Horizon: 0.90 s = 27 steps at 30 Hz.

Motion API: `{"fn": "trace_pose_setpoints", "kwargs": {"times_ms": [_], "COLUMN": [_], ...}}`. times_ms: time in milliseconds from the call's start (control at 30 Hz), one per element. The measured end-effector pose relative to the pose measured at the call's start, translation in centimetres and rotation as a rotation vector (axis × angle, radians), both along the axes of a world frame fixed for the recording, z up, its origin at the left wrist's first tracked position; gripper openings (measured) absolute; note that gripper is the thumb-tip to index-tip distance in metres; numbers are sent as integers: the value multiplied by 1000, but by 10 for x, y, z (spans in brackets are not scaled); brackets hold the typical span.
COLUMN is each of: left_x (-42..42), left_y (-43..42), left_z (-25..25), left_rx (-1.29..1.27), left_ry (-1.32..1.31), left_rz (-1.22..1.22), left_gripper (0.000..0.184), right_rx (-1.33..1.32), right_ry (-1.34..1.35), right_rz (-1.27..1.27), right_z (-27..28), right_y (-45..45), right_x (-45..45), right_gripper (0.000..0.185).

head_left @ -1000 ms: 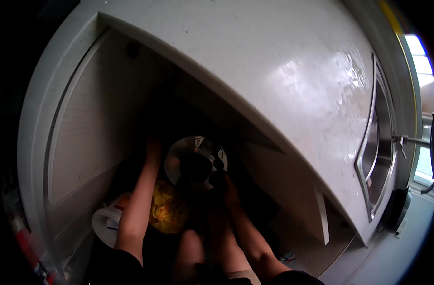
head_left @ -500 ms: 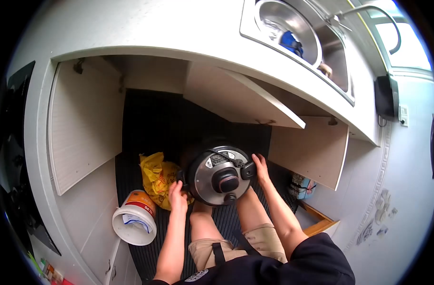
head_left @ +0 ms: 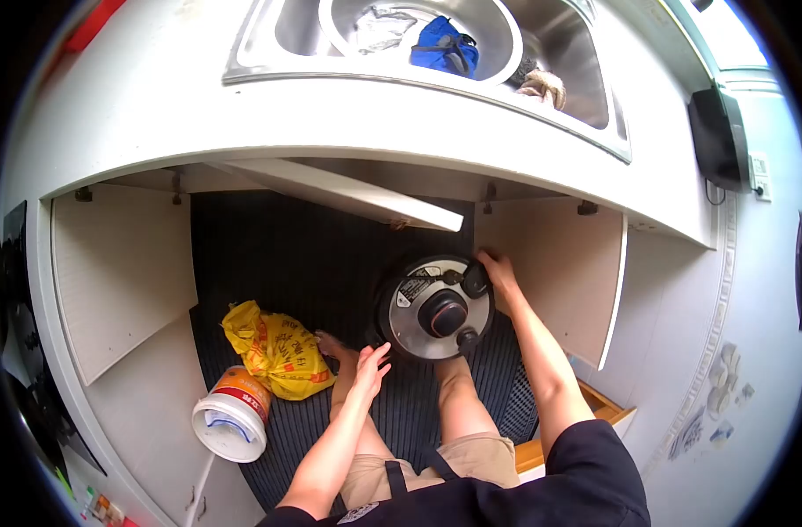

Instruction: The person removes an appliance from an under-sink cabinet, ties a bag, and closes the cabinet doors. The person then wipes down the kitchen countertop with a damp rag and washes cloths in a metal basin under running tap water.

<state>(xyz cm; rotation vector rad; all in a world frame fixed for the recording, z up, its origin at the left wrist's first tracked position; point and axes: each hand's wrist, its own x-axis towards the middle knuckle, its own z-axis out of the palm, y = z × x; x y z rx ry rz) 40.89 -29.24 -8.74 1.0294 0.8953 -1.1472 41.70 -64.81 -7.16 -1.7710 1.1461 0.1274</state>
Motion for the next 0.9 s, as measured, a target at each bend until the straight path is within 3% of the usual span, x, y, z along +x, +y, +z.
{"fn": "trace_pose_setpoints", "kwargs": {"times_ms": [100,200,400,467,533,567,700,900], "left_x": [-4,0,39,42,53,64,104,131], "left_y": [-56,-114,-202,-211,-220,-229,-263,-281], "left_z": [-24,-47,-102,-137,-153,-155,-159,-162], "left_rx": [-2,-44,24,-59,-31,-8,79,134], "left_ry": [17,21,-8,-543,-877,-909,-704,-682], "left_rz": [9,95,281,63,-133,-134,52,108], "left_gripper": [34,36,65,62,58,58,58,59], "right_rx": [-27,-167,-284,-304,-313,-316,-307,-279], "right_ry": [-27,46,18,19,12,7,-20,-52], "right_rz": [105,309,370,361,353,345,307,225], "right_z": [-17,-1,-36,-42,-47,-50,-57,-61], "right_y": [-54,-94,-165,-178,-186,-189,-191,-178], "right_x": [34,85,143,151,155,156,149,130], "right_gripper": [47,50,49,49,49,48,48,47]}}
